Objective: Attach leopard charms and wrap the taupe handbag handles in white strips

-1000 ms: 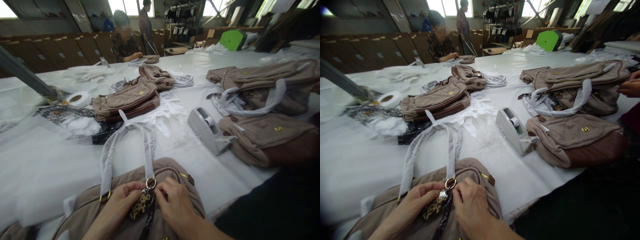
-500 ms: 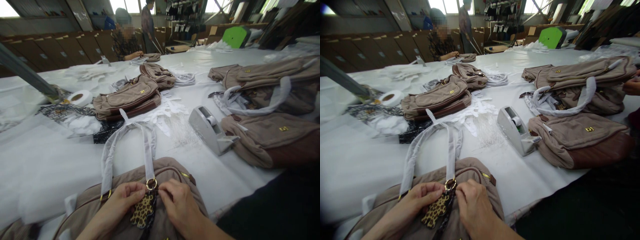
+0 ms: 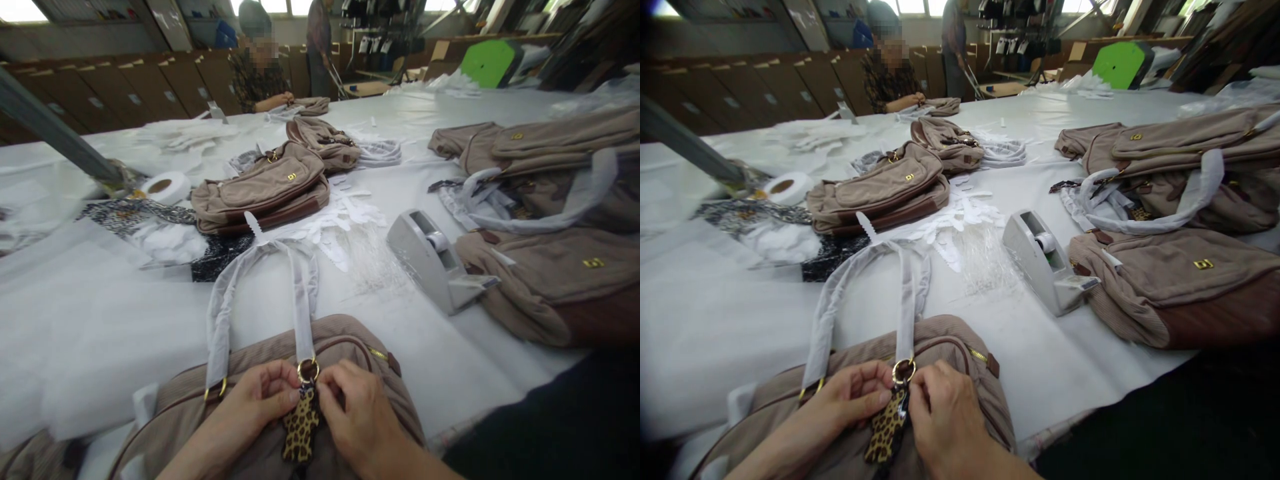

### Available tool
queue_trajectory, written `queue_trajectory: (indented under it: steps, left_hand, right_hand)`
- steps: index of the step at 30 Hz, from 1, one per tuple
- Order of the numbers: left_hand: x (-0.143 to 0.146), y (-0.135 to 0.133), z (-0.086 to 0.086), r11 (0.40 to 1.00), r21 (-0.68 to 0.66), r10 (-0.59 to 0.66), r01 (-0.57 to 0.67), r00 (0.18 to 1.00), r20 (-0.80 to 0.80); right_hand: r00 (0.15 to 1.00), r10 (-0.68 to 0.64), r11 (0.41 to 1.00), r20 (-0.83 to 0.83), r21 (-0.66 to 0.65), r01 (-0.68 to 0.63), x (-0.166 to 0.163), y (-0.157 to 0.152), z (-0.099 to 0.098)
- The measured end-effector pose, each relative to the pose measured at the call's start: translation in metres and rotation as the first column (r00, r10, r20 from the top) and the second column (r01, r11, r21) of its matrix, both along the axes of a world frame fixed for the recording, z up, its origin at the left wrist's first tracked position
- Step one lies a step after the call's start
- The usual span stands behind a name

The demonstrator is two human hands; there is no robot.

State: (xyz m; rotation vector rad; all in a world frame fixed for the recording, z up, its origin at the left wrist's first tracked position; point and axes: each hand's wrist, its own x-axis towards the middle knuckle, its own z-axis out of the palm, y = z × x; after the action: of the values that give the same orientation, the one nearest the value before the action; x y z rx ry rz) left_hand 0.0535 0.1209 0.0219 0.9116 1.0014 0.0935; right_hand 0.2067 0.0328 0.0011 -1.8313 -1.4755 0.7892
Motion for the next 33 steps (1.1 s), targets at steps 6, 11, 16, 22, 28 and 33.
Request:
queue_trajectory:
  steps: [6, 11, 16, 22, 28, 33]
  left_hand:
    - [-0.002, 0.000, 0.004, 0.999, -0.041, -0.012, 0.013, 0.999, 0.039]
    - [-0.002, -0.002, -0.008, 0.998, -0.064, 0.019, -0.011, 0.993, 0.120]
    - [-0.004, -0.005, -0.014, 1.000, -0.013, 0.023, -0.022, 0.995, 0.098]
    - [0.000, -0.003, -0.004, 0.989, 0.137, -0.035, 0.045, 0.997, -0.075]
    - [0.005, -0.017, -0.006, 0.904, 0.421, 0.022, 0.073, 0.976, -0.218]
    - [-0.003, -0.032, -0.011, 0.713, 0.697, 0.185, 0.078, 0.938, -0.293]
  right_hand:
    - [1.000, 0.009, 1.000, -0.021, 0.013, -0.009, 0.002, -0.004, 0.001]
    - [0.998, -0.002, 0.999, -0.058, 0.033, 0.004, 0.001, -0.005, 0.003]
    - [0.993, 0.010, 0.999, -0.113, 0.054, -0.004, 0.001, -0.003, 0.003]
    - [0.993, 0.034, 0.996, -0.112, 0.081, -0.025, 0.003, -0.004, 0.000]
    - [0.995, 0.045, 0.995, -0.092, 0.087, -0.037, 0.005, -0.002, -0.001]
    - [0.992, 0.126, 0.989, 0.014, 0.072, -0.127, 0.013, -0.003, 0.005]
